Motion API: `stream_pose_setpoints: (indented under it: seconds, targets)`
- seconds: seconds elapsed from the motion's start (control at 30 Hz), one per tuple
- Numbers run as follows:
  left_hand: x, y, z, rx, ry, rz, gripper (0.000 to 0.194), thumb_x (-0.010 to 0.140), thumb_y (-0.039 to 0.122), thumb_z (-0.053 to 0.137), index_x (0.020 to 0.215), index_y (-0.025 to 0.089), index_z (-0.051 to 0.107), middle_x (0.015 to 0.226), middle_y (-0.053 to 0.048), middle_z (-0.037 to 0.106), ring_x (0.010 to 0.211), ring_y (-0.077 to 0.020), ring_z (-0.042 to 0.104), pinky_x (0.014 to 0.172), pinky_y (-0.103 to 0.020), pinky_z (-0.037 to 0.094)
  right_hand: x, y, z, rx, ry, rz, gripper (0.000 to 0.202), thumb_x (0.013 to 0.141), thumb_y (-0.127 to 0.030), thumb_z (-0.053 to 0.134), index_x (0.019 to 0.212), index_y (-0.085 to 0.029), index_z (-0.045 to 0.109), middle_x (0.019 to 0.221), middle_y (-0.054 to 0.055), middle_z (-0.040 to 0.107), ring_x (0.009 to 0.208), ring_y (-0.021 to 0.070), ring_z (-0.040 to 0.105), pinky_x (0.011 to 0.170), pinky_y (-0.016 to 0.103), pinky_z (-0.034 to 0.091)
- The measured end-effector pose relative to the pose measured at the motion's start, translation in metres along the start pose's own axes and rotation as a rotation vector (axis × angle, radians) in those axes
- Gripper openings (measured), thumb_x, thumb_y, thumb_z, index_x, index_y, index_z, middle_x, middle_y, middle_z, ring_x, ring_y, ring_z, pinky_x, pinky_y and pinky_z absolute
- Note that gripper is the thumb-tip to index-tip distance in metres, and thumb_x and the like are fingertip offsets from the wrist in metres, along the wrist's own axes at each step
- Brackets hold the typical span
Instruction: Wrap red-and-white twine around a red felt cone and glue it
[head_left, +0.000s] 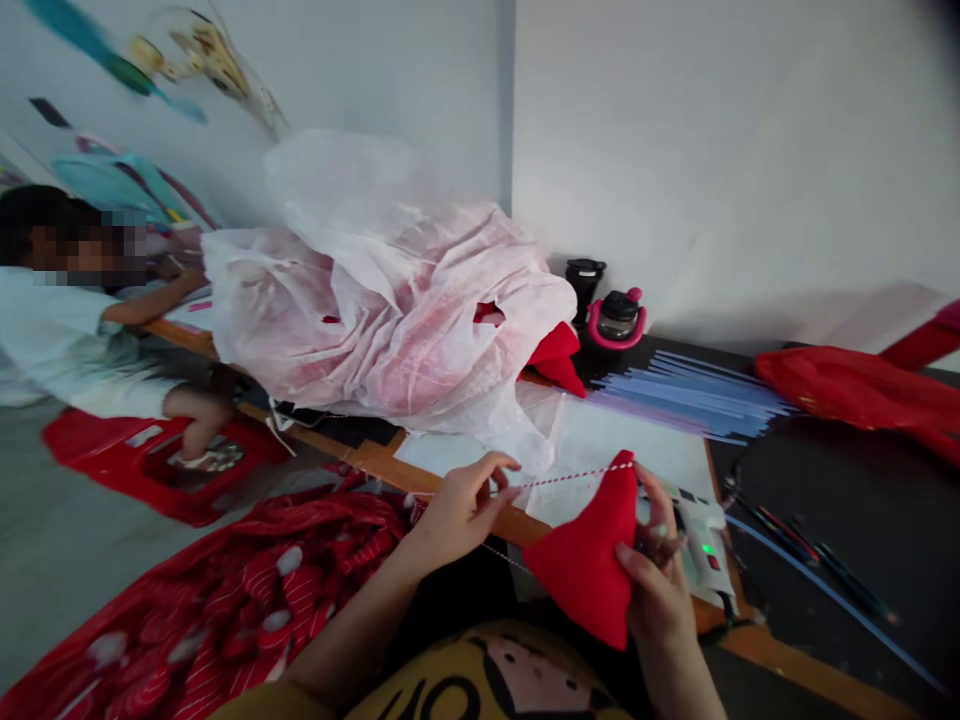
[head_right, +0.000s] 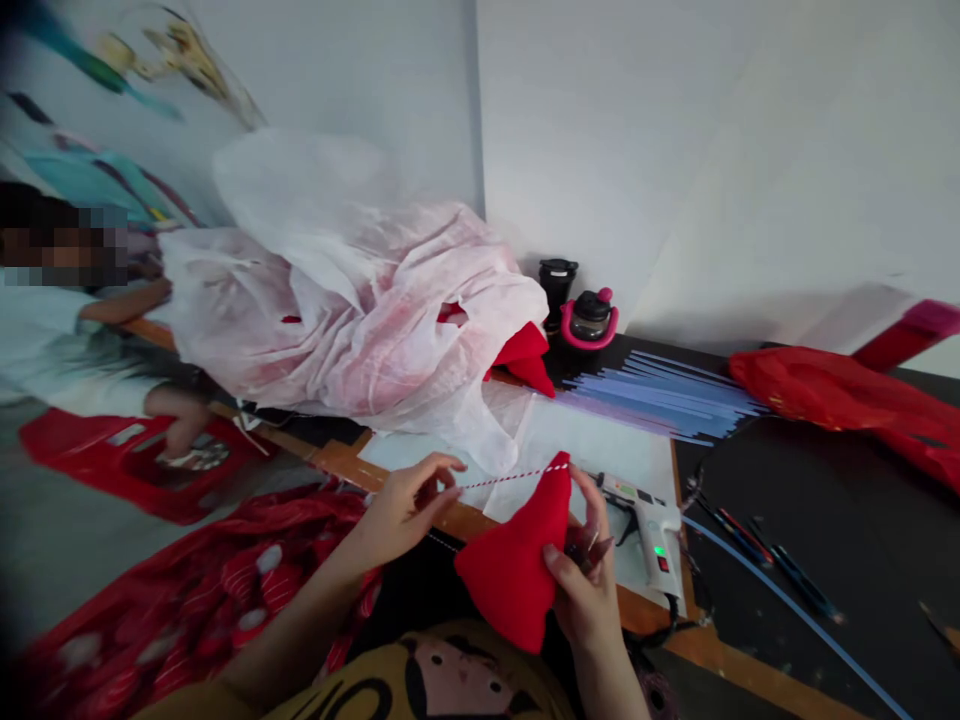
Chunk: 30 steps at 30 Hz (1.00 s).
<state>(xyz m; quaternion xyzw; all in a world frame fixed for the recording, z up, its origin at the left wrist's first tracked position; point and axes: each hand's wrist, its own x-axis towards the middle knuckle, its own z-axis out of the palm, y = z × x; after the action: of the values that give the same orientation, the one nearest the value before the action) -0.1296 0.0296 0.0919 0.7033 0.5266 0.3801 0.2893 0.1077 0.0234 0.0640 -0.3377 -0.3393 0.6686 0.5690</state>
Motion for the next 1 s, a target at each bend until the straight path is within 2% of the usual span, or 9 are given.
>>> stream_pose_setpoints:
  seconds: [0.07,0.17,0.3,0.37,0.53,0.63,0.7,0.83,1.0]
  targets:
    - [-0.016,-0.003,-0.012,0.034,0.024,-0.009,0.016,0.101,0.025,0.051,0.101,0.019,0.066,0.081,-0.001,0.068,0.063,-0.0102,0.058,0.059,-0.021,0.041,0.000,0.001,0.002,0.064,-0.011,0.048,0.086,0.073,-0.028,0.079,0.149,-0.035,0.040,0.094,0.005,0.074,0.064,0.0213,0.067,0.059,0.031,0.054]
    - [-0.042,0.014,-0.023,0.039,0.081,0.056,0.017,0.100,0.017,0.050,0.100,0.020,0.067,0.087,-0.002,0.071,0.077,-0.0120,0.066,0.068,-0.022,0.046,0.002,0.008,0.007,0.100,-0.077,0.055,0.083,0.074,-0.036,0.076,0.149,-0.034,0.041,0.097,0.007,0.074,0.063,0.0235,0.067,0.056,0.034,0.054]
    - [-0.068,0.052,-0.020,0.015,-0.048,0.209,0.026,0.097,0.011,0.051,0.116,0.027,0.061,0.090,0.000,0.070,0.076,-0.0118,0.064,0.069,-0.023,0.046,0.005,0.018,0.010,-0.012,-0.146,-0.070,0.080,0.077,-0.038,0.077,0.148,-0.036,0.041,0.095,0.005,0.075,0.066,0.0221,0.067,0.058,0.031,0.054]
    - [-0.071,0.060,-0.016,-0.054,-0.107,0.205,0.034,0.097,0.014,0.053,0.127,0.030,0.052,0.093,-0.001,0.069,0.077,-0.0130,0.064,0.069,-0.024,0.047,0.005,0.020,0.010,-0.130,-0.167,-0.126,0.076,0.080,-0.036,0.077,0.147,-0.038,0.042,0.098,0.004,0.074,0.070,0.0208,0.068,0.060,0.030,0.055]
    - [-0.044,0.044,-0.002,-0.410,-0.074,-0.117,0.025,0.102,0.038,0.047,0.123,0.028,0.038,0.091,0.001,0.060,0.067,-0.0105,0.054,0.060,-0.022,0.041,0.004,0.019,0.012,-0.392,-0.131,-0.282,0.060,0.088,-0.033,0.071,0.143,-0.038,0.046,0.140,0.009,0.058,0.094,0.0208,0.069,0.068,0.028,0.056]
    - [-0.021,0.040,0.007,-0.477,-0.155,-0.185,0.036,0.096,0.044,0.059,0.122,0.025,0.041,0.091,0.001,0.059,0.061,-0.0082,0.048,0.055,-0.021,0.037,0.003,0.017,0.014,-0.495,-0.139,-0.343,0.056,0.092,-0.029,0.065,0.145,-0.037,0.045,0.151,0.010,0.048,0.109,0.0239,0.067,0.072,0.028,0.056]
    - [-0.007,0.043,0.013,-0.392,-0.163,-0.155,0.041,0.090,0.041,0.068,0.122,0.023,0.049,0.088,0.002,0.060,0.057,-0.0076,0.046,0.053,-0.021,0.036,0.002,0.016,0.014,-0.539,-0.158,-0.344,0.058,0.092,-0.028,0.065,0.146,-0.037,0.044,0.150,0.010,0.050,0.113,0.0254,0.065,0.074,0.030,0.057]
    - [0.014,0.048,0.023,-0.134,0.031,0.069,0.014,0.096,0.029,0.058,0.098,0.019,0.068,0.080,-0.002,0.066,0.065,-0.0113,0.055,0.062,-0.024,0.041,-0.002,0.015,0.014,-0.551,-0.118,-0.313,0.063,0.090,-0.028,0.066,0.148,-0.033,0.041,0.143,0.012,0.056,0.096,0.0235,0.068,0.067,0.031,0.056]
    - [0.027,0.049,0.028,-0.014,0.174,0.219,0.015,0.098,0.021,0.055,0.093,0.017,0.069,0.077,-0.001,0.066,0.062,-0.0098,0.052,0.059,-0.023,0.039,-0.004,0.015,0.010,-0.588,-0.103,-0.255,0.075,0.086,-0.023,0.066,0.153,-0.032,0.033,0.132,0.012,0.063,0.069,0.0168,0.064,0.050,0.026,0.048]
